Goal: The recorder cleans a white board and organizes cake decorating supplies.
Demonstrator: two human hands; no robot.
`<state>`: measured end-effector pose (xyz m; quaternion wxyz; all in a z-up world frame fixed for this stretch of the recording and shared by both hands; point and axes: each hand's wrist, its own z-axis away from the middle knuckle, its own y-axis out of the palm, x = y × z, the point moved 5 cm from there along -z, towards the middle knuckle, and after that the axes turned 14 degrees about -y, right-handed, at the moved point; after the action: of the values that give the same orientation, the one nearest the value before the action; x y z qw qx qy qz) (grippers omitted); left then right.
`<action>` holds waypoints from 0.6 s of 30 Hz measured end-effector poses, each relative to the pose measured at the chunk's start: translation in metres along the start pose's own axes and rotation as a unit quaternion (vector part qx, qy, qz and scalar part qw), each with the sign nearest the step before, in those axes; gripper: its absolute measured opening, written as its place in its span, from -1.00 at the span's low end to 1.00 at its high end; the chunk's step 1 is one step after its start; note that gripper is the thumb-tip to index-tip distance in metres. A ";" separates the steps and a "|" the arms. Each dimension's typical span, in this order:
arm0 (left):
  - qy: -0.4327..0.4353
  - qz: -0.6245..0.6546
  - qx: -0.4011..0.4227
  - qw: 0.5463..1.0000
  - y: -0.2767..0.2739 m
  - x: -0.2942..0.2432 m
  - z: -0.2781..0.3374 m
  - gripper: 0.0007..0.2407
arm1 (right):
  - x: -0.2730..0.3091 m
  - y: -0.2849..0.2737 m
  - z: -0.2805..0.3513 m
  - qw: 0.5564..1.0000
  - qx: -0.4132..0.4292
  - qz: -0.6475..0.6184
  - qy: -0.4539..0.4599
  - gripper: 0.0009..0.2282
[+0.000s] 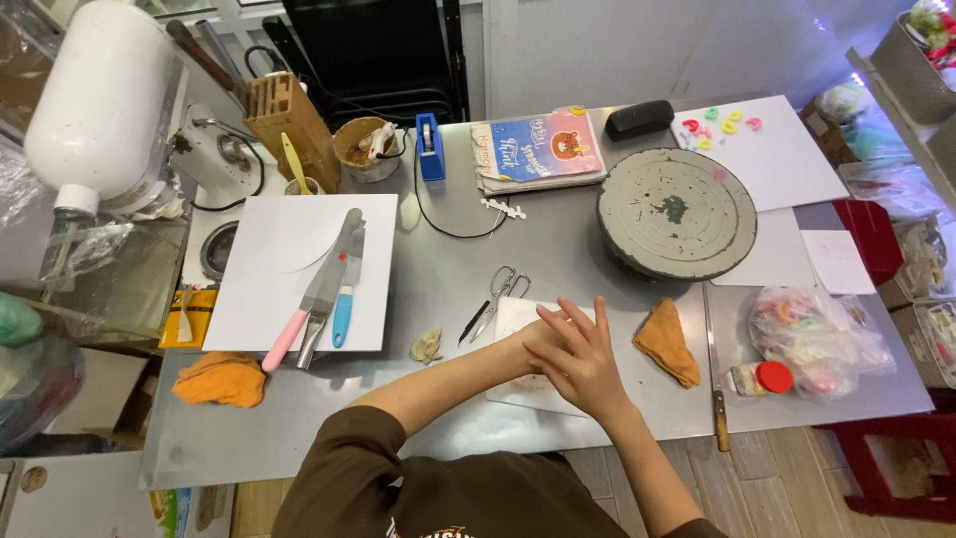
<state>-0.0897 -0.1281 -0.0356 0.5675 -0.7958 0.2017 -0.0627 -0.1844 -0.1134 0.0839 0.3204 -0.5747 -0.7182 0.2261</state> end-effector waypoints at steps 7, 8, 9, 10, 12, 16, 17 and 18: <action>-0.072 0.007 0.160 0.984 -0.031 0.010 0.041 -0.77 | -0.075 -0.031 0.114 0.987 -0.018 -0.005 0.160 -0.88; -0.186 0.040 0.186 0.964 -0.023 0.026 0.060 -0.70 | -0.092 -0.028 0.139 0.968 0.009 -0.009 0.250 -0.82; -0.297 0.072 0.210 0.929 -0.015 0.043 0.082 -0.63 | -0.108 -0.027 0.164 0.941 0.034 -0.013 0.338 -0.75; -0.296 0.073 0.211 0.929 0.009 0.050 0.103 -0.63 | -0.124 -0.016 0.188 0.940 0.034 -0.013 0.339 -0.75; -0.469 0.174 0.232 0.834 0.060 0.078 0.157 -0.48 | -0.158 0.003 0.238 0.912 0.054 0.076 0.400 -0.37; -0.556 0.282 0.105 0.775 0.102 0.067 0.194 -0.37 | -0.165 0.024 0.231 0.891 0.106 0.200 0.394 -0.16; -0.570 0.300 0.054 0.763 0.106 0.064 0.196 -0.36 | -0.171 0.030 0.239 0.867 0.119 0.218 0.433 -0.25; -0.582 0.316 0.002 0.749 0.110 0.061 0.199 -0.34 | -0.177 0.037 0.247 0.841 0.131 0.235 0.470 -0.34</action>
<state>0.0036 -0.0071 -0.2144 0.5640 -0.5679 0.0719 0.5952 -0.3137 -0.2654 -0.1478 0.6291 -0.7163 -0.2884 0.0898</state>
